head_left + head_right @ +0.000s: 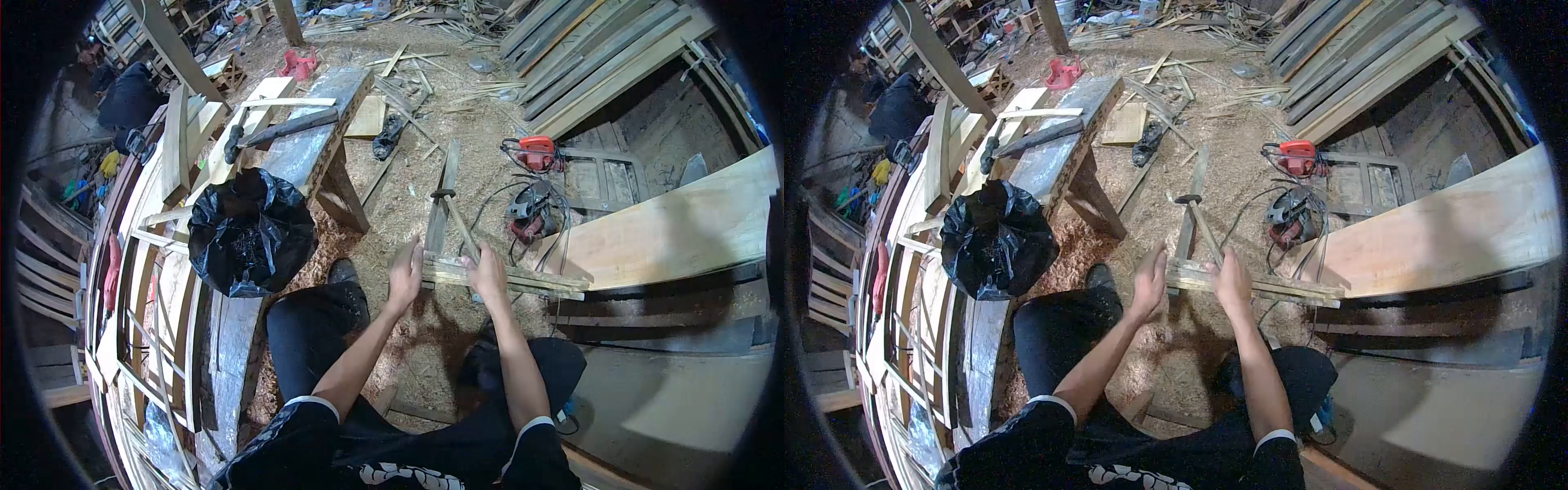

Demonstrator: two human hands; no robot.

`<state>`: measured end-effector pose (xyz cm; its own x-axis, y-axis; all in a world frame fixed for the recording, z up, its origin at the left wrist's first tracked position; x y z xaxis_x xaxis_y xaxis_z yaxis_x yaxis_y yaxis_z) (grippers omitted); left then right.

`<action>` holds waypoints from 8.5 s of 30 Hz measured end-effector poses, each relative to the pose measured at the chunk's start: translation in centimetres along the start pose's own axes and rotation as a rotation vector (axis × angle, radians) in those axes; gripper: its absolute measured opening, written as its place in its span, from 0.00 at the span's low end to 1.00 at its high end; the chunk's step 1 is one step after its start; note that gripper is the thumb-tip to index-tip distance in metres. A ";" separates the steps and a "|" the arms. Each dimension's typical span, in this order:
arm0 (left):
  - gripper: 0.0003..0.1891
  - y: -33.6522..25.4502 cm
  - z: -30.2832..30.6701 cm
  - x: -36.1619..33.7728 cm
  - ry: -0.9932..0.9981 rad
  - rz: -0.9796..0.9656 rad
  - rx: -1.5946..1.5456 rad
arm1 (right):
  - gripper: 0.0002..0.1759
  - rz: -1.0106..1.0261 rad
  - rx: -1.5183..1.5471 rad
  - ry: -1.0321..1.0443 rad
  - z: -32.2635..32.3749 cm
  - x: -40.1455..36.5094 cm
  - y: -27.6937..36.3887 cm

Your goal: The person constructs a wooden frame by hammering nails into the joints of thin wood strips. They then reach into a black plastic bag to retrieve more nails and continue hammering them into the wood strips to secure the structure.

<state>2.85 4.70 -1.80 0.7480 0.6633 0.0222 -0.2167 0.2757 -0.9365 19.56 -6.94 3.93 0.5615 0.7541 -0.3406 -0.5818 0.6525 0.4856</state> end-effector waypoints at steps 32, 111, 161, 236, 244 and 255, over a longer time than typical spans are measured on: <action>0.27 -2.9 -3.9 10.7 0.276 -0.296 0.456 | 0.25 0.029 0.206 -0.057 1.2 -0.6 -1.1; 0.27 -4.1 -5.1 10.0 0.266 -0.219 0.669 | 0.19 0.097 0.377 -0.266 -3.0 -16.7 0.7; 0.24 -3.5 -5.7 10.3 0.169 -0.236 0.755 | 0.17 0.028 0.307 -0.143 -2.8 -16.1 1.2; 0.23 -4.1 -5.3 10.7 0.155 -0.251 0.720 | 0.20 -0.020 0.318 -0.074 -3.6 -15.9 0.2; 0.24 -3.5 -5.8 10.2 0.171 -0.241 0.740 | 0.17 0.044 0.275 -0.204 -2.1 -17.0 1.5; 0.22 -4.2 -5.6 10.0 0.166 -0.249 0.693 | 0.18 0.032 0.272 -0.128 -3.1 -16.7 0.8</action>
<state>14.73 6.27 0.39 0.8996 0.4252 0.0999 -0.3325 0.8149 -0.4748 7.90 -18.84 7.49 0.6253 0.7471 -0.2254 -0.4312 0.5715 0.6982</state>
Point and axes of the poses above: each hand's wrist, its own x-axis towards the middle knuckle, its own z-axis out of the back of the hand, y = z × x, the point moved 8 cm from there along x, towards the middle knuckle, and after that the axes turned 15 degrees about y, right-handed, at the moved point
